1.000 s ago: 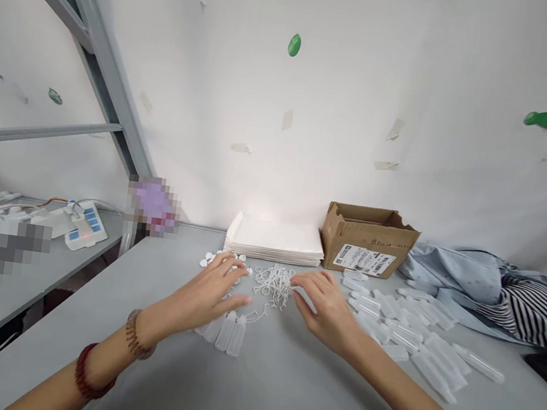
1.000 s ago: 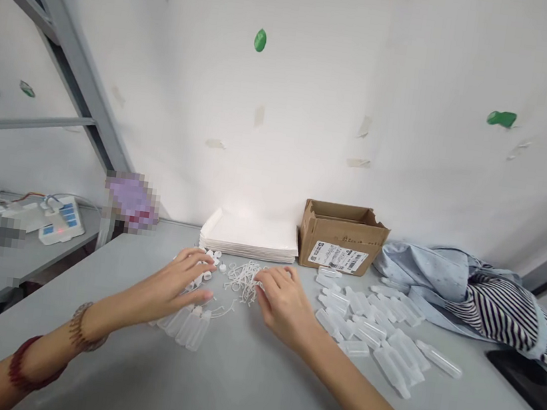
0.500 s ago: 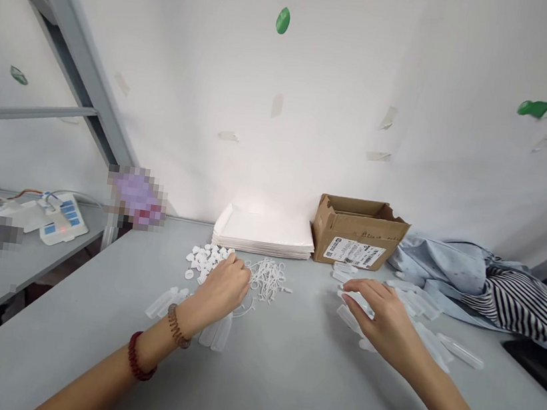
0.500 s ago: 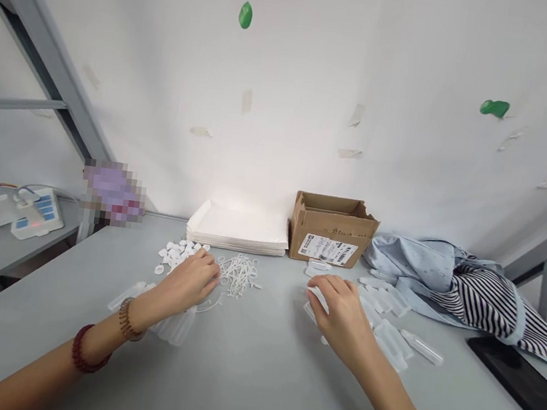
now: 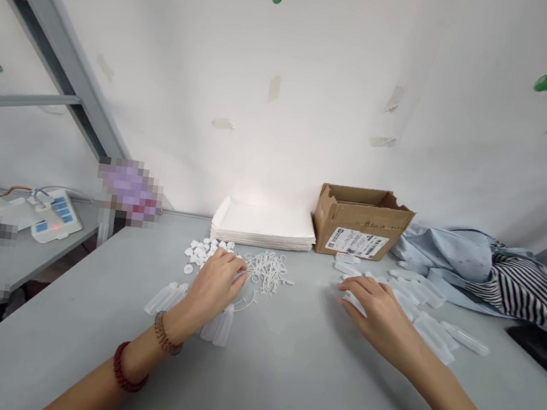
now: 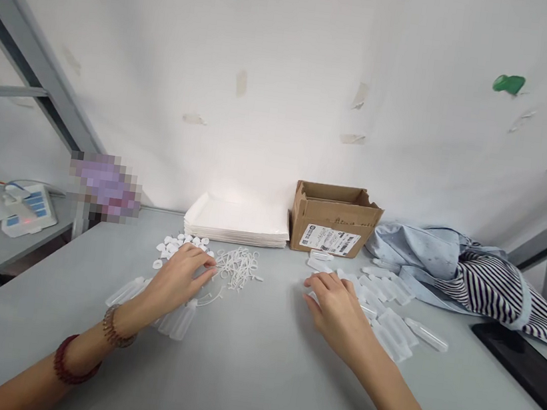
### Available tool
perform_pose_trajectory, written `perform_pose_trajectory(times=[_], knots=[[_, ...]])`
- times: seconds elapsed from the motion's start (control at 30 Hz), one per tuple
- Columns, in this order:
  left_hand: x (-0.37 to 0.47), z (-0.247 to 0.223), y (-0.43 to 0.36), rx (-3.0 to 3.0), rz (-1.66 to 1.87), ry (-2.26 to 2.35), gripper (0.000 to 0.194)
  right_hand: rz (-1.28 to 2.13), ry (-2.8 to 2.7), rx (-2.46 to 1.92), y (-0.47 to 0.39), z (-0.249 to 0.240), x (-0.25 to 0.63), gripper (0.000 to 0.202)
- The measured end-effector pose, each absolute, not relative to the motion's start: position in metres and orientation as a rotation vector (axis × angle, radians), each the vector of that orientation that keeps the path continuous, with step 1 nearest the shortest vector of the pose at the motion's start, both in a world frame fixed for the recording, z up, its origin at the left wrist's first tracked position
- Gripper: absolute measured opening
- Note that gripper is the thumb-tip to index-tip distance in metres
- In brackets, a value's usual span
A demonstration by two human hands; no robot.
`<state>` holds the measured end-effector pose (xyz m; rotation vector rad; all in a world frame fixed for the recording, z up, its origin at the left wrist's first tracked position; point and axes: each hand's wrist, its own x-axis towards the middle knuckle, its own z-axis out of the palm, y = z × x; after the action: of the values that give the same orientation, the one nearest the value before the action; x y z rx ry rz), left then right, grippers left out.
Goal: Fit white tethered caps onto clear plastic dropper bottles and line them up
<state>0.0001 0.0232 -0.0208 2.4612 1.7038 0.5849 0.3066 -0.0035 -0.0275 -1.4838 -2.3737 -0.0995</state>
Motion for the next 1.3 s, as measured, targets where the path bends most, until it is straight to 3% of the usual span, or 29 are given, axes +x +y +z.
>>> perform_pose_trajectory(times=[0.47, 0.97, 1.3], knots=[[0.009, -0.023, 0.012, 2.657, 0.439, 1.515, 0.023, 0.002, -2.417, -1.691, -0.008, -0.019, 0.309, 0.019], [0.016, -0.019, 0.031, 2.587, 0.44, 1.522, 0.025, -0.137, -2.447, -1.523, 0.003, -0.046, 0.317, 0.023], [0.01, -0.005, 0.032, 2.353, 0.725, 1.418, 0.015, -0.168, -2.49, -1.403, -0.005, -0.038, 0.302, 0.025]])
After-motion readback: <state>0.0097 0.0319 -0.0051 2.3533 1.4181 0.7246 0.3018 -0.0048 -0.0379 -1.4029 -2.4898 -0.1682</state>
